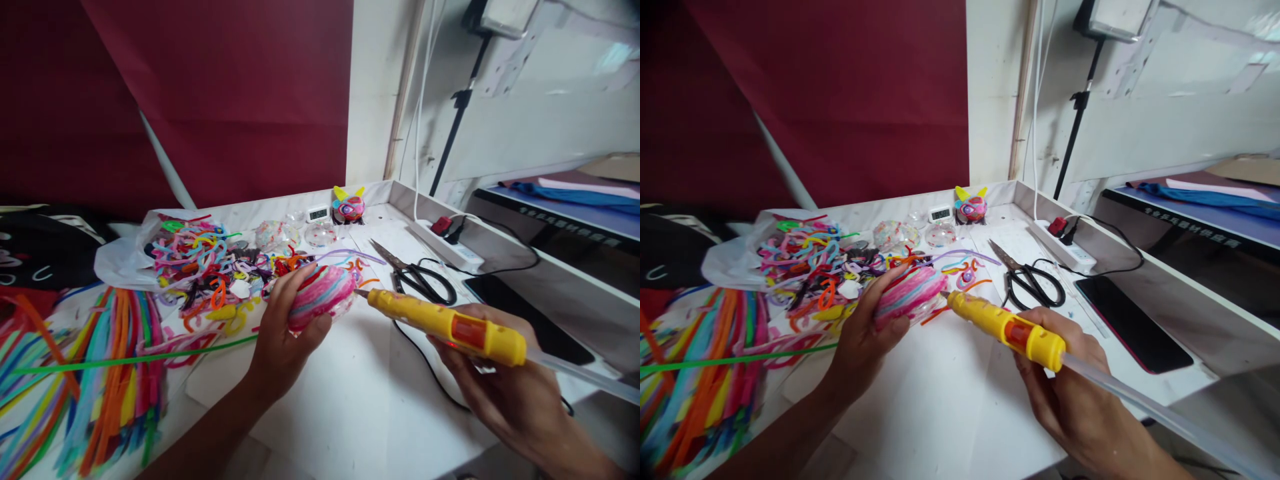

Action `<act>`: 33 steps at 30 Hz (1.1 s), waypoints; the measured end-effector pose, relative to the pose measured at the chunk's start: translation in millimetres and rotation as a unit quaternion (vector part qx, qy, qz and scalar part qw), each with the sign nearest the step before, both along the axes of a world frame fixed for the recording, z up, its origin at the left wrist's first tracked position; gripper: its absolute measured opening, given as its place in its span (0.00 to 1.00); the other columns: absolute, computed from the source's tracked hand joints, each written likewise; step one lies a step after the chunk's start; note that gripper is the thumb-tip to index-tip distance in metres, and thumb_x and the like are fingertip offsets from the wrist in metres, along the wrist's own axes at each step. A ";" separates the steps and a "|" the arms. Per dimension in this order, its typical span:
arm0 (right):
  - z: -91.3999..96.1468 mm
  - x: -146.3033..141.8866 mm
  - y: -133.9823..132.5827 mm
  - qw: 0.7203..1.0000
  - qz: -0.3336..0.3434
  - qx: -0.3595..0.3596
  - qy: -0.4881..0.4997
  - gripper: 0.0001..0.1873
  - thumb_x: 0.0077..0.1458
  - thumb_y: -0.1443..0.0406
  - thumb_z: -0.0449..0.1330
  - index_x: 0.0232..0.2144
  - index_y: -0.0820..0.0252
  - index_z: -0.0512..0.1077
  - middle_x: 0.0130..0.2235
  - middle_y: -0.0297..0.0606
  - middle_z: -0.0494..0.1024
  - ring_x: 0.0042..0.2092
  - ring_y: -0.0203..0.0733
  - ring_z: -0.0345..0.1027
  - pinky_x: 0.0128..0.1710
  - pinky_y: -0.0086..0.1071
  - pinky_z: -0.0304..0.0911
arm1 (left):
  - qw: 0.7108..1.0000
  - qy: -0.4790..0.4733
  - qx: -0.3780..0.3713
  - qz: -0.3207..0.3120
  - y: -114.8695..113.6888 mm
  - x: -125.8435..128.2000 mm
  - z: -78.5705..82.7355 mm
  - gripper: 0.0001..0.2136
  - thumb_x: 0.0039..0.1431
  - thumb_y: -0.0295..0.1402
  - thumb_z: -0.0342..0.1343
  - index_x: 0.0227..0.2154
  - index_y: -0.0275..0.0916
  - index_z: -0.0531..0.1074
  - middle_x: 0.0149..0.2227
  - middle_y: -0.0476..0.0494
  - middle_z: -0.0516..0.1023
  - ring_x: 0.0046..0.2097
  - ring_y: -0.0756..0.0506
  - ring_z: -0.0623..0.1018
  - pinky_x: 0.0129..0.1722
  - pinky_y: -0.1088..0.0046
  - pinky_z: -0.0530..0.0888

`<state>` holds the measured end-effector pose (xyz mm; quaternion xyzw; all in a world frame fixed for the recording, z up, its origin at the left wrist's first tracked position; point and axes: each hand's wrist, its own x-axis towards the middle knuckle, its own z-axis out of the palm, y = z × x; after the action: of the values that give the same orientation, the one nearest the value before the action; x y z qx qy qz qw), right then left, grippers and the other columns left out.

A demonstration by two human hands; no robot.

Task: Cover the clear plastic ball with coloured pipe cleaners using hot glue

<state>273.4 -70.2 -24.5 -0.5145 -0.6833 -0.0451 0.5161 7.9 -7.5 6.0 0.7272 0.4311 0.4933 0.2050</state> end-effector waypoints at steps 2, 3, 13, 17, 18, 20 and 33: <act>3.3 1.4 -0.2 0.999 0.007 -0.004 -0.033 0.19 0.57 0.62 0.63 0.50 0.54 0.67 0.40 0.43 0.76 0.33 0.44 0.73 0.28 0.35 0.72 | 1.000 0.001 0.001 0.000 -0.3 0.2 0.1 0.25 0.59 0.42 0.56 0.59 0.43 0.64 0.59 0.40 0.68 0.60 0.40 0.67 0.61 0.60 0.63; 4.2 2.2 -0.3 0.999 0.014 -0.010 -0.045 0.19 0.57 0.63 0.62 0.51 0.54 0.66 0.40 0.42 0.76 0.33 0.44 0.73 0.28 0.35 0.72 | 1.000 0.001 0.000 0.000 -0.5 0.4 0.2 0.25 0.59 0.42 0.57 0.58 0.43 0.64 0.59 0.40 0.68 0.60 0.40 0.67 0.60 0.60 0.63; -2.4 1.1 -0.5 0.999 -0.007 0.001 -0.043 0.20 0.57 0.64 0.62 0.52 0.55 0.66 0.42 0.42 0.74 0.36 0.45 0.73 0.30 0.36 0.71 | 1.000 -0.002 -0.006 0.002 -1.2 1.0 0.9 0.25 0.59 0.42 0.57 0.59 0.43 0.65 0.59 0.40 0.67 0.60 0.39 0.67 0.60 0.60 0.63; -2.0 0.4 -0.3 1.000 0.003 -0.010 -0.027 0.20 0.58 0.65 0.61 0.52 0.55 0.65 0.42 0.43 0.74 0.35 0.45 0.73 0.30 0.37 0.72 | 1.000 -0.006 -0.009 0.000 -1.0 0.8 1.4 0.25 0.59 0.42 0.57 0.59 0.42 0.64 0.59 0.39 0.67 0.60 0.39 0.67 0.60 0.60 0.64; -1.9 0.3 -0.3 1.000 0.006 -0.015 -0.022 0.20 0.57 0.65 0.62 0.52 0.55 0.65 0.42 0.43 0.74 0.36 0.46 0.73 0.30 0.37 0.72 | 1.000 -0.005 -0.010 0.000 -0.9 0.7 1.5 0.25 0.59 0.42 0.57 0.59 0.42 0.65 0.60 0.39 0.67 0.60 0.39 0.67 0.60 0.60 0.64; -1.6 0.4 -0.2 1.000 0.009 -0.021 -0.012 0.20 0.57 0.64 0.62 0.52 0.55 0.65 0.43 0.44 0.74 0.37 0.46 0.73 0.30 0.37 0.73 | 1.000 -0.003 -0.010 0.002 -1.0 0.5 1.7 0.25 0.59 0.42 0.57 0.58 0.42 0.65 0.59 0.39 0.67 0.60 0.39 0.67 0.60 0.60 0.64; 0.1 -0.1 2.3 1.000 -0.005 -0.009 -0.026 0.17 0.58 0.63 0.62 0.49 0.55 0.66 0.44 0.43 0.74 0.34 0.44 0.73 0.27 0.35 0.73 | 1.000 -0.004 -0.011 -0.001 -0.2 0.2 0.1 0.25 0.59 0.41 0.57 0.59 0.45 0.64 0.59 0.39 0.67 0.60 0.38 0.66 0.60 0.56 0.63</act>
<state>273.3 -67.9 -24.3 -0.5215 -0.6941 -0.0547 0.4933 8.0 -7.8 6.0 0.7231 0.4350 0.4914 0.2156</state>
